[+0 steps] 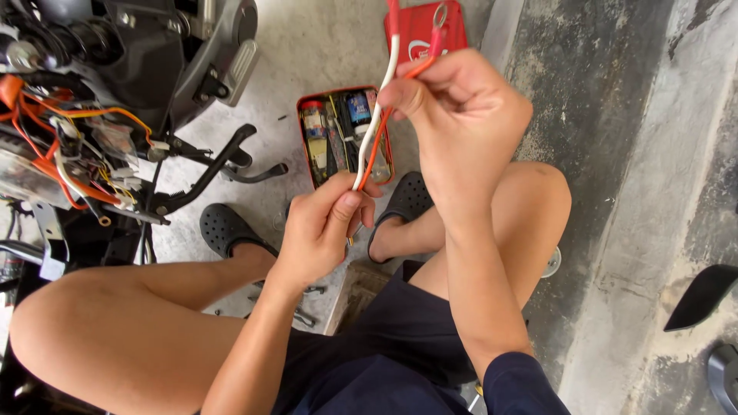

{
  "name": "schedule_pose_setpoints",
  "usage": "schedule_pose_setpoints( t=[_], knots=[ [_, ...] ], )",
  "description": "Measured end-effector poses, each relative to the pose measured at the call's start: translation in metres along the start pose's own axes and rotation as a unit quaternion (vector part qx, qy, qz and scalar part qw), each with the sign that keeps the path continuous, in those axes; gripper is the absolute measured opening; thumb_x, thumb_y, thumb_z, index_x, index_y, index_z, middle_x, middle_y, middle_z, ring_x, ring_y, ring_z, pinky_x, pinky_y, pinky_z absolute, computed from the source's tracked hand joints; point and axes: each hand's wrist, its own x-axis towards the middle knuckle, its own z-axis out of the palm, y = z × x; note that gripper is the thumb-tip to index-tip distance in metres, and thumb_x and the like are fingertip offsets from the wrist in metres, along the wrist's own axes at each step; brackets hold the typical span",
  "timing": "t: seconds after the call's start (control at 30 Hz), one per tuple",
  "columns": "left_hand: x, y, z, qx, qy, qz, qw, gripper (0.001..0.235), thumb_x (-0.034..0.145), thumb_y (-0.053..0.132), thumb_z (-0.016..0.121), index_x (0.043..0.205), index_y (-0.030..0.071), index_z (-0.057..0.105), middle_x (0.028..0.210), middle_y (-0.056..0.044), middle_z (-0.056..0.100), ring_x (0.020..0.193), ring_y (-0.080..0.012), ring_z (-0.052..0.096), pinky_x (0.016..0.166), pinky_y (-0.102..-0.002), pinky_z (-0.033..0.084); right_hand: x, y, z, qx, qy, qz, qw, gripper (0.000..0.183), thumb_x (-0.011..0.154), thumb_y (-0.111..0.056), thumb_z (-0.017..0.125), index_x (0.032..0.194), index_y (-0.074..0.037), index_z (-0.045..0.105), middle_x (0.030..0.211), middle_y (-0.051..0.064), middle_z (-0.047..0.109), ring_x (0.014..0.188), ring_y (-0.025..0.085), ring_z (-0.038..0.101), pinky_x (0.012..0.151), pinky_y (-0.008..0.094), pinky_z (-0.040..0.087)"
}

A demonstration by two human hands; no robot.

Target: The person sits on the floor and works on the motorcycle's electrical system, stripping the insulation from white and orange wires using pliers. They then select a small connector from a plastic box and attach it to the prepared wire ends.

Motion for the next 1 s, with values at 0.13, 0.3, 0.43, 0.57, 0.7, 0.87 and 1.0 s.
schedule_pose_setpoints(
  t=[0.13,0.3,0.43,0.57,0.7,0.87,1.0],
  knots=[
    [-0.003,-0.007,0.003,0.020,0.024,0.068,0.997,0.024,0.111,0.016,0.049,0.121,0.004,0.067,0.079,-0.002,0.068,0.057,-0.0070,0.054,0.055,-0.024,0.048,-0.011,0.007,-0.006,0.017,0.008,0.017,1.000,0.015,0.101,-0.001,0.079,0.102,0.007,0.066,0.094,0.013,0.075,0.079,0.012,0.073,0.071,0.022,0.058],
    [-0.009,-0.018,0.000,0.062,0.044,0.077,0.994,0.024,0.108,0.010,0.050,0.122,0.004,0.068,0.078,-0.003,0.068,0.056,-0.0111,0.054,0.055,-0.026,0.047,-0.018,0.002,-0.011,0.074,-0.034,0.086,0.993,0.021,0.097,-0.006,0.080,0.105,0.009,0.067,0.104,0.014,0.075,0.095,0.020,0.076,0.090,0.032,0.064],
    [-0.015,-0.028,-0.001,0.090,0.067,0.096,0.989,0.022,0.109,0.009,0.051,0.120,0.006,0.069,0.073,-0.003,0.063,0.061,-0.0114,0.059,0.060,-0.027,0.050,-0.020,-0.010,-0.014,0.105,-0.059,0.110,0.987,0.025,0.105,-0.018,0.066,0.111,0.006,0.068,0.112,0.014,0.078,0.096,0.021,0.077,0.093,0.034,0.066],
    [-0.016,-0.026,0.000,0.079,0.052,0.079,0.992,0.023,0.108,0.008,0.052,0.122,0.005,0.069,0.073,-0.003,0.064,0.060,-0.0119,0.059,0.058,-0.027,0.050,-0.026,-0.014,-0.016,0.098,-0.045,0.128,0.986,0.023,0.105,-0.006,0.065,0.123,0.009,0.067,0.116,0.018,0.074,0.103,0.025,0.076,0.093,0.037,0.066],
    [-0.016,-0.026,0.000,0.074,0.037,0.105,0.991,0.026,0.103,0.006,0.058,0.127,0.004,0.067,0.087,-0.006,0.075,0.062,-0.0140,0.064,0.059,-0.028,0.055,-0.031,-0.012,-0.018,0.058,0.009,0.144,0.988,0.022,0.101,0.003,0.068,0.122,0.011,0.069,0.108,0.022,0.075,0.095,0.026,0.077,0.086,0.036,0.064],
    [-0.017,-0.029,-0.004,0.095,0.023,0.100,0.990,0.028,0.100,0.003,0.061,0.127,0.004,0.068,0.090,-0.008,0.077,0.066,-0.0160,0.071,0.062,-0.030,0.058,-0.041,-0.012,-0.020,0.044,0.030,0.133,0.990,0.022,0.099,0.005,0.069,0.119,0.013,0.070,0.111,0.022,0.075,0.097,0.026,0.077,0.091,0.037,0.065],
    [-0.015,-0.018,-0.007,0.112,0.022,0.113,0.987,0.031,0.100,0.001,0.059,0.130,0.003,0.066,0.097,-0.009,0.078,0.076,-0.0183,0.077,0.069,-0.032,0.061,-0.048,-0.008,-0.015,0.040,0.041,0.076,0.996,0.024,0.100,0.008,0.068,0.123,0.011,0.068,0.118,0.022,0.073,0.107,0.027,0.075,0.101,0.038,0.063]
  ],
)
